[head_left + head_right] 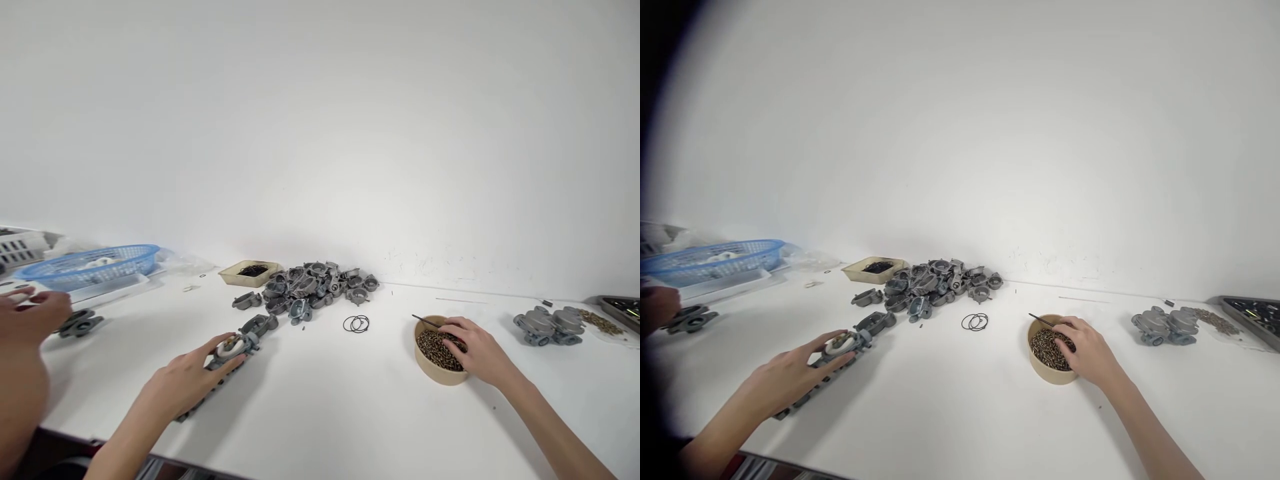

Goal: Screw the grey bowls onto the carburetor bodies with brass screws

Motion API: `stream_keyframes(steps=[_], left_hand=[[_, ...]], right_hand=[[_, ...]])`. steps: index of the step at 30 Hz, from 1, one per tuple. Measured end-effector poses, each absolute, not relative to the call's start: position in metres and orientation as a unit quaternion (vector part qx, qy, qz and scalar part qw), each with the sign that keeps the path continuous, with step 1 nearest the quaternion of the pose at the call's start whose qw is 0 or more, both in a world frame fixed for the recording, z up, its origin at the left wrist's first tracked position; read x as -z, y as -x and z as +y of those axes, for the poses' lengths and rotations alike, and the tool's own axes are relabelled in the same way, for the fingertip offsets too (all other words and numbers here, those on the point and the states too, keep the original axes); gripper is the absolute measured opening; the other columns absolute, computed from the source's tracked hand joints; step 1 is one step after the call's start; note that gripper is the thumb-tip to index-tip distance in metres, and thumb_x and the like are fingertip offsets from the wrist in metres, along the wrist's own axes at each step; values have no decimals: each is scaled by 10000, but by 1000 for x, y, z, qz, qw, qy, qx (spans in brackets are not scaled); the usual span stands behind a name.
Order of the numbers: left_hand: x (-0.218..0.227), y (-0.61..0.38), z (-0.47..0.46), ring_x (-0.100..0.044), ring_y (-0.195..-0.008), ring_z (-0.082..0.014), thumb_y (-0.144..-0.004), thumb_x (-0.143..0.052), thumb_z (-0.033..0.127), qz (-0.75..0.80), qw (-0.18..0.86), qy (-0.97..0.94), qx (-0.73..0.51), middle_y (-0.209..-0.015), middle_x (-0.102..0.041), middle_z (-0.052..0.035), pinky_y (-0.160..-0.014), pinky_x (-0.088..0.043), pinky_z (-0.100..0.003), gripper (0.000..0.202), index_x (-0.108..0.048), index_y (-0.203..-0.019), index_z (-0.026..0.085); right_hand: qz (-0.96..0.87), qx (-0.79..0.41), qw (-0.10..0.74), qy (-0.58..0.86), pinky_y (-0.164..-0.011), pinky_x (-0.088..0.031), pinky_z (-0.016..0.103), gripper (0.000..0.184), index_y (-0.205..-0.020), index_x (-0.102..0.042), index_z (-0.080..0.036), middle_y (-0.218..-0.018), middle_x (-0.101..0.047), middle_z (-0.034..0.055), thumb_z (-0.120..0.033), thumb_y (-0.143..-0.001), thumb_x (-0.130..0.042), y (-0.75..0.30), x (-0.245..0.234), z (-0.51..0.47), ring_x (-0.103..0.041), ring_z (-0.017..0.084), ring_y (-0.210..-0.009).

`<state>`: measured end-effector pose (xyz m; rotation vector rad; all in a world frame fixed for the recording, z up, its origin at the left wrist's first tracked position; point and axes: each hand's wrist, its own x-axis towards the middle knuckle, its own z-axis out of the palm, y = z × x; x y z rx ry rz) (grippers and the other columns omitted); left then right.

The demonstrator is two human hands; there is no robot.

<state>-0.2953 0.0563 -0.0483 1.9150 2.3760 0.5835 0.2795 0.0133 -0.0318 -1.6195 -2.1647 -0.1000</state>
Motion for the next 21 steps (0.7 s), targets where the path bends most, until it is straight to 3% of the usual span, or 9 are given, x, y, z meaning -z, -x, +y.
stream_keyframes(steps=[3,8,16,21], left_hand=[[47,294,56,-737,-1021,-383,-831,-511,717,755,21,-633,-168,-1211,-789,0,-820,-545,-384,624,-660,-1337,384],[46,288,60,-732,-1012,-352,-849,-539,684,721,39,-669,-175,-1167,-799,8,-883,-544,-378,608,-670,-1356,375],[38,229,87,-687,-1158,-360,-876,-549,670,604,72,-776,-168,-1278,-761,-56,-935,-558,-379,642,-673,-1408,334],[32,163,103,-687,-1117,-346,-900,-575,627,529,101,-832,-135,-1230,-767,-81,-942,-555,-384,614,-651,-1431,329]], right_hand=[[-780,29,212,588,-926,-642,467,334,-1170,-761,-273,-1336,-709,90,-340,-1002,-481,-280,32,14,-725,293,-1148],[-779,19,205,591,-927,-638,490,355,-1180,-766,-261,-1341,-705,101,-344,-1006,-468,-280,31,13,-720,302,-1151],[-784,16,203,587,-934,-628,491,363,-1178,-770,-266,-1336,-709,100,-321,-1008,-454,-277,28,10,-716,298,-1145],[-782,15,202,589,-933,-625,497,358,-1172,-767,-259,-1349,-702,104,-319,-1012,-452,-277,29,11,-713,299,-1148]])
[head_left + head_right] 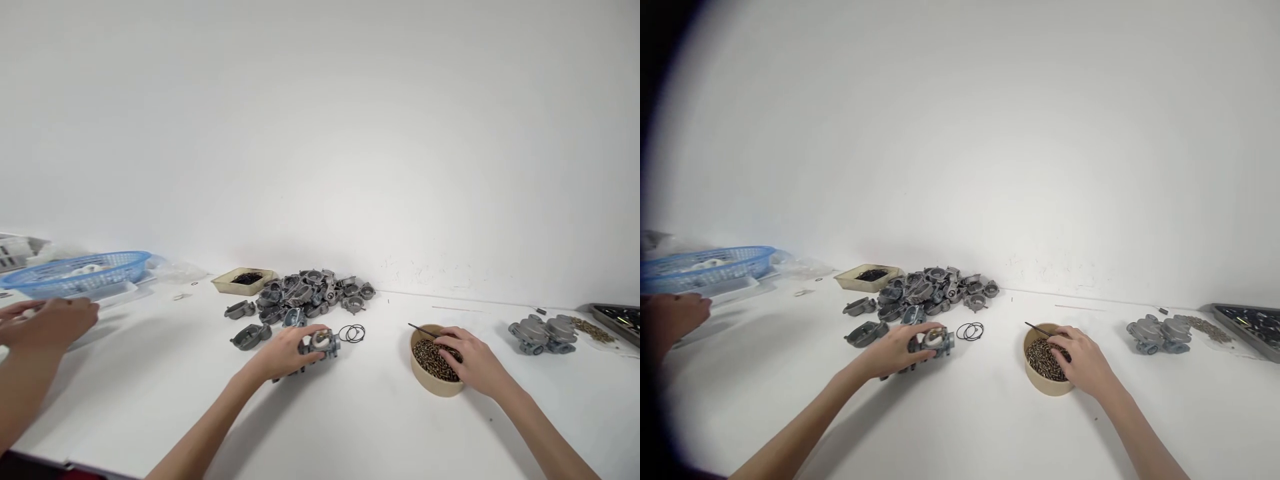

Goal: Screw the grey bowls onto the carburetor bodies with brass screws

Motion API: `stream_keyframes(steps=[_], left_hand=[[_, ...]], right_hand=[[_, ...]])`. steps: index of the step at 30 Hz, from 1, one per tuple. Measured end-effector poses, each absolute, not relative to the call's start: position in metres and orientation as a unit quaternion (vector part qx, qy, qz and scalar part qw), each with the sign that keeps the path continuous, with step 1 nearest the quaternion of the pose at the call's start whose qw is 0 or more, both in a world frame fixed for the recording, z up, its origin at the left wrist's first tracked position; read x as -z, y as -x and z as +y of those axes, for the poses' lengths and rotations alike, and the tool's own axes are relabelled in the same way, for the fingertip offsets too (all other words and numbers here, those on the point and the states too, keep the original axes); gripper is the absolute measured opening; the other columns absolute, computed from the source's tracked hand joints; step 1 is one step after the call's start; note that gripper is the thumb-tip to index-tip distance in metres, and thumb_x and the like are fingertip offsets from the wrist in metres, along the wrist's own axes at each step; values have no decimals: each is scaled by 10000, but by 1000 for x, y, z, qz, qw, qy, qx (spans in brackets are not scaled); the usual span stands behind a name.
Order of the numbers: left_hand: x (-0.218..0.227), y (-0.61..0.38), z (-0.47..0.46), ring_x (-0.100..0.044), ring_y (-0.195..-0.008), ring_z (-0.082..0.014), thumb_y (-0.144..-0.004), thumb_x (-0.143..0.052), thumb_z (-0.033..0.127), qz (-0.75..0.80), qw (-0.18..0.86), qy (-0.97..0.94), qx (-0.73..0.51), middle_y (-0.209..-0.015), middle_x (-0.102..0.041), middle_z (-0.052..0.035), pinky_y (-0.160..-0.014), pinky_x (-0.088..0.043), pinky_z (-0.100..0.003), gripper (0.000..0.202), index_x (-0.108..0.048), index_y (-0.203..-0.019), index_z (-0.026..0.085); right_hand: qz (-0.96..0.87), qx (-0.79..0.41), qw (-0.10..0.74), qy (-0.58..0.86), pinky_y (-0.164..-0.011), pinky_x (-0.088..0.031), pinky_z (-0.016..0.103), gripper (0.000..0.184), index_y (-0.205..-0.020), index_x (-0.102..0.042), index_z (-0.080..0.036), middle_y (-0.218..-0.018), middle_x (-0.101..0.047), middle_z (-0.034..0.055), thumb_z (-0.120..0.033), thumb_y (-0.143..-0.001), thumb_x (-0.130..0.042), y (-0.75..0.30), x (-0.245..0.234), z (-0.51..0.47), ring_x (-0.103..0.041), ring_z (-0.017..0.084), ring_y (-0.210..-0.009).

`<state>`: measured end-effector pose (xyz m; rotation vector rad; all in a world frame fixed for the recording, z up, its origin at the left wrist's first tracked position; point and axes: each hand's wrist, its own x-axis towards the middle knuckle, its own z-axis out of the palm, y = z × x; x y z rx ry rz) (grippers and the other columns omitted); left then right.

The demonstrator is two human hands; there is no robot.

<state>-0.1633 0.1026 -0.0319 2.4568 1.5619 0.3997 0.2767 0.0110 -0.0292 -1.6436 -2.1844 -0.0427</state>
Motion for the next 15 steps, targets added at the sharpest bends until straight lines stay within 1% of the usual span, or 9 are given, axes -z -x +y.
stream_keyframes(steps=[1,3,8,11,15], left_hand=[[31,149,105,-688,-1106,-344,-910,-576,615,503,112,-848,-127,-1227,-764,-90,-936,-555,-385,617,-634,-1449,320],[29,122,110,-678,-1137,-335,-910,-605,608,464,120,-869,-127,-1270,-747,-79,-961,-543,-370,611,-623,-1455,331],[27,62,114,-690,-1131,-339,-903,-668,595,381,135,-907,-119,-1169,-767,-66,-952,-547,-368,590,-630,-1433,337],[27,36,115,-694,-1144,-331,-883,-710,580,335,144,-924,-114,-1206,-764,-42,-990,-537,-389,575,-629,-1413,372],[30,21,118,-705,-1129,-342,-884,-709,605,294,150,-937,-118,-1208,-771,-47,-989,-537,-426,583,-612,-1413,378]], right_hand=[[-783,16,202,589,-942,-622,497,354,-1171,-766,-260,-1348,-703,103,-318,-1012,-455,-277,30,11,-712,298,-1151],[-783,18,201,589,-961,-616,497,349,-1177,-763,-261,-1342,-706,104,-313,-1013,-460,-277,30,11,-709,295,-1157],[-788,19,200,581,-980,-612,478,371,-1197,-760,-271,-1337,-711,94,-236,-998,-449,-276,31,12,-706,282,-1169],[-791,18,202,577,-988,-610,485,403,-1197,-761,-271,-1320,-718,91,-191,-986,-426,-275,30,12,-708,277,-1162],[-790,21,200,580,-977,-616,492,386,-1199,-758,-266,-1305,-721,100,-215,-1002,-430,-274,28,11,-715,285,-1143]])
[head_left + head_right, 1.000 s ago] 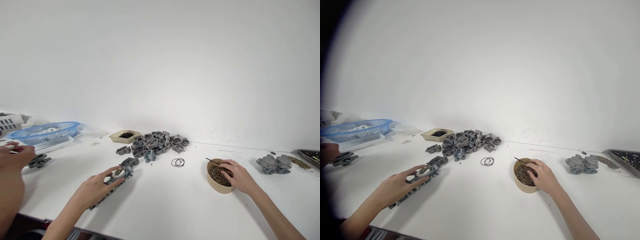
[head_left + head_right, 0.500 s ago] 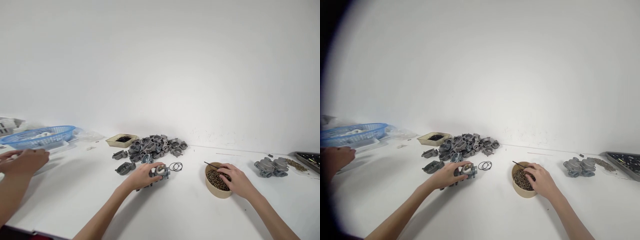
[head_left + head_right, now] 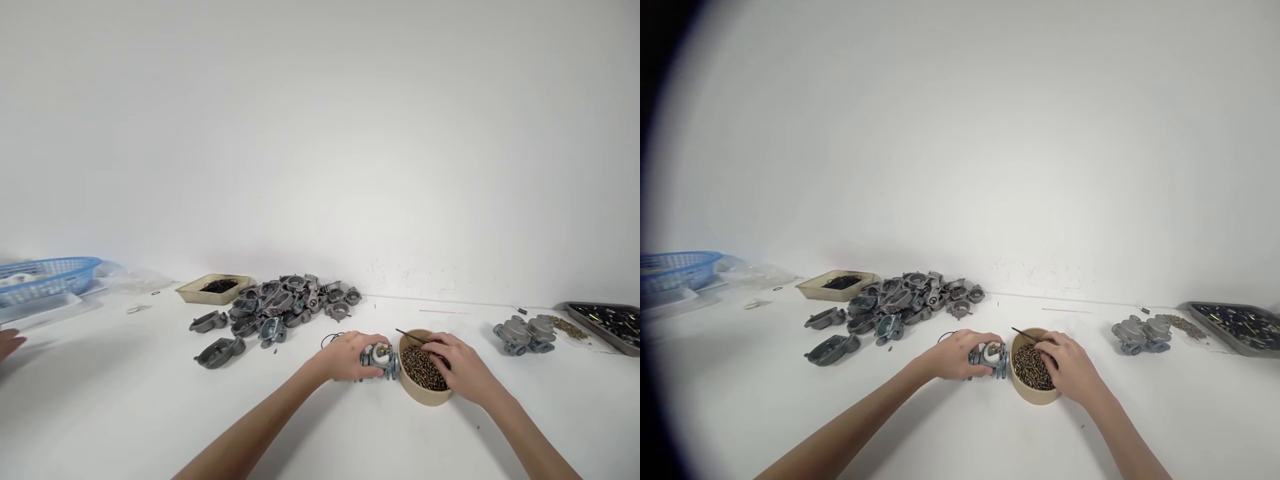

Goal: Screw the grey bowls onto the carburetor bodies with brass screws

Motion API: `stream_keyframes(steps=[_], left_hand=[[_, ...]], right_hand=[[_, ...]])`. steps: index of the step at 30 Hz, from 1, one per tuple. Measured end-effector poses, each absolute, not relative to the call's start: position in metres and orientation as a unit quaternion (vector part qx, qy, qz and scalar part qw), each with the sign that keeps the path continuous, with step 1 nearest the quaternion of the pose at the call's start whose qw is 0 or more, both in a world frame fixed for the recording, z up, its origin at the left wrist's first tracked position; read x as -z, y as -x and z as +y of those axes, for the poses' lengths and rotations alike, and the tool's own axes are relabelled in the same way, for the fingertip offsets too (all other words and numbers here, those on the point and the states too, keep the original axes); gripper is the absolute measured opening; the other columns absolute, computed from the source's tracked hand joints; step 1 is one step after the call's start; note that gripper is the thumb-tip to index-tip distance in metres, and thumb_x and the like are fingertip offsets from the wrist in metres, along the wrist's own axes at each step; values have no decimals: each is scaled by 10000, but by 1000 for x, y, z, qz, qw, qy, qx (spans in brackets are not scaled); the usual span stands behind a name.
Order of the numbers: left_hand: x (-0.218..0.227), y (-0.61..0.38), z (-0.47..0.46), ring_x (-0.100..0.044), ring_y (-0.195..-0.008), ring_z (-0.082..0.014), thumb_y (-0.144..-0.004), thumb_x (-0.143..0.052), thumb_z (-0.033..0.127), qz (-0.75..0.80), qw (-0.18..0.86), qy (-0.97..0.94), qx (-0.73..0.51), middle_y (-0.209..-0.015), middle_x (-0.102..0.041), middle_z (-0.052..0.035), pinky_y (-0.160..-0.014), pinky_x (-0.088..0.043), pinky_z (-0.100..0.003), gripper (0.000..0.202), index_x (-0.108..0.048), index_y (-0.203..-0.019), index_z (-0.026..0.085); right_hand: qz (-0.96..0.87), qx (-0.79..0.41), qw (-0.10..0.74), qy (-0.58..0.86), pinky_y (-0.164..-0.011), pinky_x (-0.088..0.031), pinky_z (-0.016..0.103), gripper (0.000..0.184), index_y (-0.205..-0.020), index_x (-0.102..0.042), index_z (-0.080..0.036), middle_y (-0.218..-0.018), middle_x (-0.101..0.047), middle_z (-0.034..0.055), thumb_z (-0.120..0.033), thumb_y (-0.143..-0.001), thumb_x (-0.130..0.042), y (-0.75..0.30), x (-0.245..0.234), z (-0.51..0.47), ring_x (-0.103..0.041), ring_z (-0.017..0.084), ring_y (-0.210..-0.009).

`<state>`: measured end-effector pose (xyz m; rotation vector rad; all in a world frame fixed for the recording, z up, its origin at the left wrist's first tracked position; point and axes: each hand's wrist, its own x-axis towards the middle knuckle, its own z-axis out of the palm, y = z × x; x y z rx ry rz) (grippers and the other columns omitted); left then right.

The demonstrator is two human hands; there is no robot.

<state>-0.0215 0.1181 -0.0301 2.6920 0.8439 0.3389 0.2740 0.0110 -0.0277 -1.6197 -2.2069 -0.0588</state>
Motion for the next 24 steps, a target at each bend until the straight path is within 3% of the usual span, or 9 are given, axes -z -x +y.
stream_keyframes(steps=[9,13,15,20,24], left_hand=[[30,25,113,-678,-1203,-322,-912,-636,739,213,105,-949,-209,-1352,-722,-77,-1005,-541,-422,670,-612,-1408,289],[15,46,123,-636,-1288,-234,-1016,-559,547,334,81,-916,-207,-1397,-703,11,-1115,-482,-354,392,-670,-1329,340],[4,73,137,-624,-1298,-264,-1002,-567,480,412,69,-883,-215,-1353,-726,-22,-1121,-474,-384,308,-735,-1181,295],[-8,161,168,-702,-1066,-355,-947,-546,488,652,43,-729,-204,-1099,-783,-117,-885,-556,-438,293,-692,-937,234],[3,195,179,-738,-957,-381,-870,-586,639,731,69,-658,-165,-998,-780,-151,-769,-557,-414,419,-641,-840,225]], right_hand=[[-789,18,194,583,-982,-619,482,375,-1190,-756,-266,-1326,-720,87,-289,-1032,-417,-273,26,10,-719,282,-1156],[-786,7,186,589,-1005,-614,518,380,-1202,-766,-260,-1383,-705,89,-340,-1032,-436,-276,26,10,-718,303,-1189],[-784,2,180,594,-1019,-608,531,383,-1223,-766,-259,-1419,-686,90,-379,-1028,-459,-277,25,11,-714,312,-1210],[-780,2,182,599,-1016,-609,541,396,-1236,-770,-261,-1420,-687,96,-438,-1007,-500,-277,24,11,-715,322,-1211],[-777,5,190,600,-983,-626,517,371,-1207,-780,-283,-1402,-700,80,-439,-999,-515,-277,24,11,-729,311,-1182]])
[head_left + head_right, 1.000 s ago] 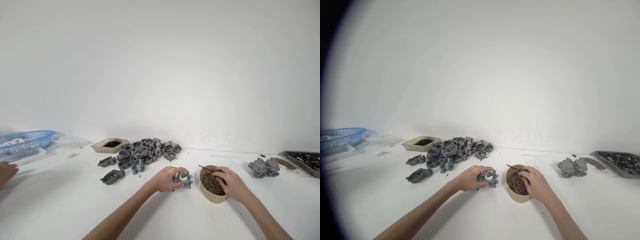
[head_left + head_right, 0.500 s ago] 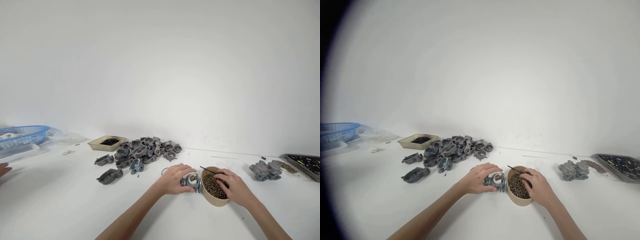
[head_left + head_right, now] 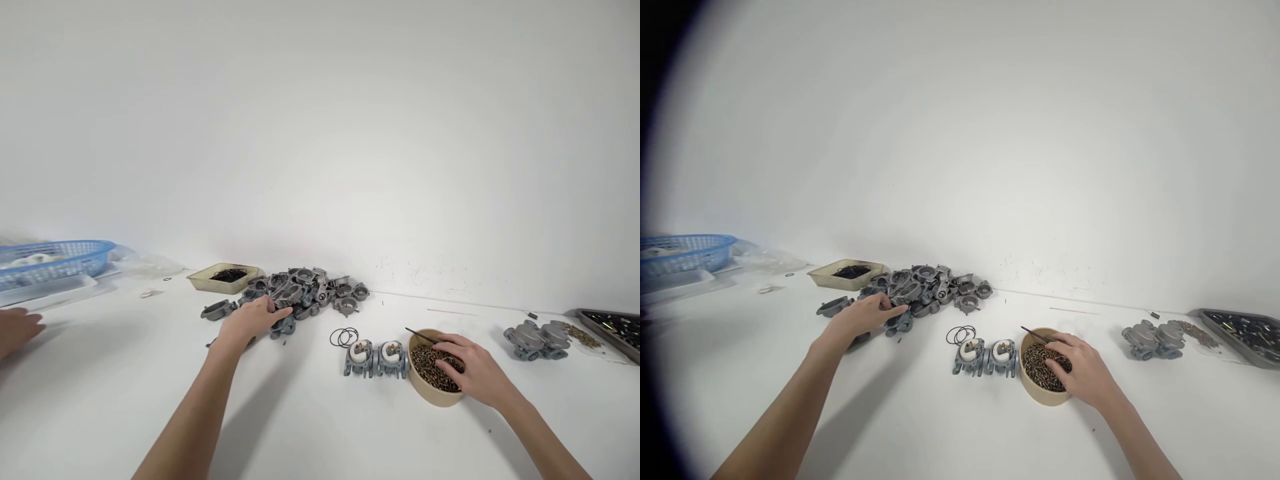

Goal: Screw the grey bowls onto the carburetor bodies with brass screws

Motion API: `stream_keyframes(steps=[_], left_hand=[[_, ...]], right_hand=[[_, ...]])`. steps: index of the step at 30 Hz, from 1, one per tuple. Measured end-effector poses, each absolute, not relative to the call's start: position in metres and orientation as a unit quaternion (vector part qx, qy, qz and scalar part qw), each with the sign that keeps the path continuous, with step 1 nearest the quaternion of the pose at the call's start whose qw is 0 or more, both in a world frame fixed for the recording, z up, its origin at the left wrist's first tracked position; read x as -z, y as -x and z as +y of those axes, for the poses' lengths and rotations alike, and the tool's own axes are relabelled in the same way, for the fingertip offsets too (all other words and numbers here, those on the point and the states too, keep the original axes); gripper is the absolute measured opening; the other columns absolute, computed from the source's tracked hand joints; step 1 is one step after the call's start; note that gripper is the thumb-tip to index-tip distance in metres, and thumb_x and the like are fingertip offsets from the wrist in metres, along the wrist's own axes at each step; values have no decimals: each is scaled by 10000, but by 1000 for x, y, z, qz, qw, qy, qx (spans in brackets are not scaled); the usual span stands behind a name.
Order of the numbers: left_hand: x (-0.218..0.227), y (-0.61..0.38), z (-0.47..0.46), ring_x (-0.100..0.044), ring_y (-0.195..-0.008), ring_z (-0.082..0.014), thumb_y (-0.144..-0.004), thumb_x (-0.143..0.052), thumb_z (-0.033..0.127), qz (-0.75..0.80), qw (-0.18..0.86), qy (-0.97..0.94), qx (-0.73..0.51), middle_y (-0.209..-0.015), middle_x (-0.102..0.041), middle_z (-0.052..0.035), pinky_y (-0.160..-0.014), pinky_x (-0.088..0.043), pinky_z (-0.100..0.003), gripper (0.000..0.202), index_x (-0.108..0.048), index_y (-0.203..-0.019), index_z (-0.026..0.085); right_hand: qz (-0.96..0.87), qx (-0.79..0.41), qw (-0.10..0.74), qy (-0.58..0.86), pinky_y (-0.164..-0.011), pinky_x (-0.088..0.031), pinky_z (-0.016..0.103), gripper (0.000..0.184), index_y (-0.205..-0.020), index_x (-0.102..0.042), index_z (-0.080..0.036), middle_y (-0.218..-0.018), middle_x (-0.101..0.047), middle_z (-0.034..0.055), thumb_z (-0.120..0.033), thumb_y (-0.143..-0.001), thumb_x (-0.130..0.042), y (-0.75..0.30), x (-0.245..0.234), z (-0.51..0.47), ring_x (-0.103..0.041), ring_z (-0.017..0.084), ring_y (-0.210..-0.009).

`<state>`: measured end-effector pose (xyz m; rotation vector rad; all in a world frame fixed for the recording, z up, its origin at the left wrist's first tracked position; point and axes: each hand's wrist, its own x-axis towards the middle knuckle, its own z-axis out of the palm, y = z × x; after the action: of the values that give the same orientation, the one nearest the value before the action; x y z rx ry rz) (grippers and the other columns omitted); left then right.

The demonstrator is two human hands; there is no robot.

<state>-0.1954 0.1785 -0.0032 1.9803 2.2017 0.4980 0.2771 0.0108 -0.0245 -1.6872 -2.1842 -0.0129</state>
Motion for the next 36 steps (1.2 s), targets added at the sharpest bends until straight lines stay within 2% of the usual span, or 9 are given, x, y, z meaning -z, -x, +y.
stream_keyframes(steps=[3,7,10,15,19,23,28,32,36], left_hand=[[17,193,184,-740,-971,-398,-799,-647,675,745,92,-644,-147,-1040,-775,-175,-753,-557,-414,460,-644,-871,220],[28,184,188,-717,-1053,-413,-812,-641,583,755,97,-632,-145,-1186,-745,-209,-779,-560,-440,429,-643,-1010,202],[28,184,187,-705,-1084,-411,-797,-654,583,754,103,-632,-148,-1195,-736,-216,-759,-566,-415,467,-628,-1051,191],[25,188,183,-737,-937,-363,-741,-716,599,746,127,-636,-154,-1129,-743,-191,-647,-567,-355,525,-610,-1045,184],[27,187,185,-751,-799,-298,-790,-680,479,745,151,-629,-163,-1149,-741,-180,-550,-562,-310,433,-606,-1103,188],[29,183,185,-759,-830,-293,-778,-670,386,744,158,-628,-164,-1179,-737,-173,-512,-558,-280,364,-623,-1089,203],[24,176,182,-762,-784,-295,-758,-670,344,754,138,-624,-151,-1169,-731,-167,-578,-556,-311,279,-642,-996,201],[17,172,176,-757,-878,-338,-742,-686,349,760,116,-621,-154,-1131,-736,-168,-673,-547,-338,265,-642,-952,195],[11,165,169,-740,-933,-344,-722,-698,335,751,108,-627,-179,-1077,-754,-146,-674,-526,-324,256,-648,-929,193]], right_hand=[[-778,3,192,598,-969,-632,501,345,-1178,-789,-304,-1391,-709,61,-441,-987,-535,-277,24,11,-732,308,-1176],[-775,-2,193,601,-966,-630,500,347,-1169,-792,-307,-1386,-711,62,-458,-984,-541,-277,22,10,-732,312,-1174],[-775,-6,191,602,-958,-629,490,352,-1173,-789,-299,-1387,-709,66,-460,-984,-539,-277,21,10,-732,306,-1170],[-774,-6,189,605,-944,-632,486,367,-1187,-782,-299,-1385,-710,70,-475,-988,-528,-278,22,11,-732,306,-1169],[-774,-7,190,604,-958,-625,495,381,-1190,-778,-291,-1379,-712,75,-480,-989,-516,-279,23,12,-727,308,-1175],[-773,-11,188,606,-983,-613,502,393,-1200,-773,-288,-1382,-709,76,-485,-990,-506,-279,24,11,-720,308,-1187],[-771,-11,186,609,-995,-609,510,389,-1199,-775,-286,-1384,-708,74,-484,-988,-516,-279,24,11,-718,309,-1193],[-774,-3,191,603,-974,-624,494,375,-1193,-778,-278,-1367,-717,78,-462,-993,-520,-278,23,11,-729,302,-1172],[-780,13,208,591,-936,-648,463,348,-1173,-783,-277,-1342,-729,77,-430,-1000,-524,-276,23,10,-749,288,-1129]])
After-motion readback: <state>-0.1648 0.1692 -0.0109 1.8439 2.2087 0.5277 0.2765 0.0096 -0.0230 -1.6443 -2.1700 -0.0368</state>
